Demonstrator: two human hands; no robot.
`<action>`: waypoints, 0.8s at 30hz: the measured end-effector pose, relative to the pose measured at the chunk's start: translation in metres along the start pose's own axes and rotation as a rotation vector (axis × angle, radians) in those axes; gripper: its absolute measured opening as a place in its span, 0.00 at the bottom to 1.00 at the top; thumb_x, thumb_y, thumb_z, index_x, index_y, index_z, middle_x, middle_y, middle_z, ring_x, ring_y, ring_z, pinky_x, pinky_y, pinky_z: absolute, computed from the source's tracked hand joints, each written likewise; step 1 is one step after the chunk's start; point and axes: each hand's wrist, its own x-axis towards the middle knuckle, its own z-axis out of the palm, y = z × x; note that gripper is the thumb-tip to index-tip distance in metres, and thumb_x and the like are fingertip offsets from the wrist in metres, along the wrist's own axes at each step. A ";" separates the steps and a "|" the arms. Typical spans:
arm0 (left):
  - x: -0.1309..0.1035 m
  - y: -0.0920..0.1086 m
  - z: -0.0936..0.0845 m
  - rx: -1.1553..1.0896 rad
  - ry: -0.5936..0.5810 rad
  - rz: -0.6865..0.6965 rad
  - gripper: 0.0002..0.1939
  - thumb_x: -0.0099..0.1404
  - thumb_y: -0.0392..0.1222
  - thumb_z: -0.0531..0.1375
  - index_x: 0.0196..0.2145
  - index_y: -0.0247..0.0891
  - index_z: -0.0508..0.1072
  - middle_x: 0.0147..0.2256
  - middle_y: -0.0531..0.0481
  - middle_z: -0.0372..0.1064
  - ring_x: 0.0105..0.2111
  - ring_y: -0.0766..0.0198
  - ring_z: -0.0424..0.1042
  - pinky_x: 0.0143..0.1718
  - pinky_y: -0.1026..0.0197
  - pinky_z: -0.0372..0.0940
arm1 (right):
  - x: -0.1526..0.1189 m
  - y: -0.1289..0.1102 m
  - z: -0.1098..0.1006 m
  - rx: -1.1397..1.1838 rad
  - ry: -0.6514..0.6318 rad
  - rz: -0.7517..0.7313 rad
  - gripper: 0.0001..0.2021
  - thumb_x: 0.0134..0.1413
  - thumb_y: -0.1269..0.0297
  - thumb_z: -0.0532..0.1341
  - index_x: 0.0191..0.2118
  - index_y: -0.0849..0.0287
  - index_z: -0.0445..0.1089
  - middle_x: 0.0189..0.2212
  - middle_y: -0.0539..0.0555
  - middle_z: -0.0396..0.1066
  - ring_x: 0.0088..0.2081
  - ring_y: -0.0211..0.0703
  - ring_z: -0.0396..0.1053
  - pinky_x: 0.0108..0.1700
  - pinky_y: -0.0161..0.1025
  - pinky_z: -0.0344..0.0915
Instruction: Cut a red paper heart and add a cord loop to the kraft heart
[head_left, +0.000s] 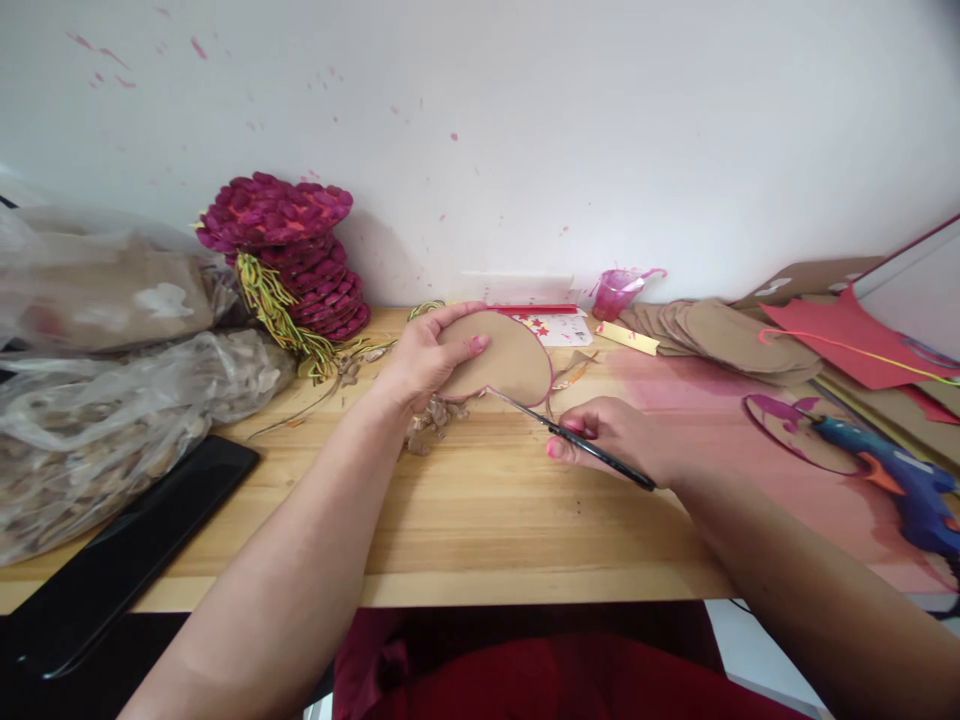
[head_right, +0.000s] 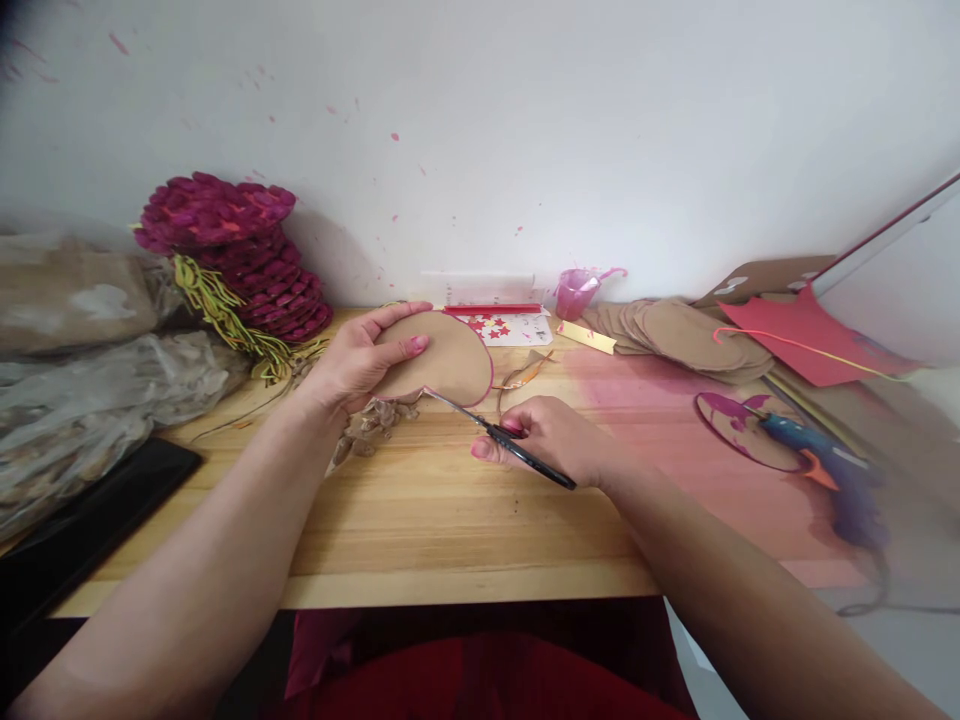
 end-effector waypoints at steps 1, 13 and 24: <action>0.000 0.000 0.000 -0.001 0.005 -0.001 0.35 0.47 0.40 0.73 0.54 0.38 0.74 0.42 0.45 0.77 0.33 0.60 0.76 0.31 0.62 0.71 | 0.000 0.000 0.000 -0.003 0.004 0.001 0.24 0.54 0.51 0.64 0.23 0.57 0.49 0.22 0.45 0.43 0.25 0.33 0.45 0.26 0.36 0.40; 0.001 0.000 0.001 -0.014 0.033 -0.008 0.35 0.46 0.41 0.73 0.54 0.39 0.74 0.41 0.45 0.77 0.32 0.59 0.76 0.28 0.61 0.72 | -0.002 -0.007 0.000 -0.072 0.026 0.050 0.23 0.53 0.50 0.63 0.22 0.57 0.52 0.21 0.44 0.45 0.23 0.33 0.46 0.25 0.36 0.41; 0.002 -0.003 0.002 -0.021 0.041 0.009 0.33 0.48 0.41 0.73 0.53 0.39 0.74 0.42 0.46 0.77 0.33 0.61 0.76 0.30 0.63 0.72 | 0.001 -0.005 0.004 -0.047 0.065 0.038 0.25 0.51 0.49 0.65 0.22 0.57 0.50 0.19 0.44 0.45 0.22 0.32 0.45 0.25 0.35 0.39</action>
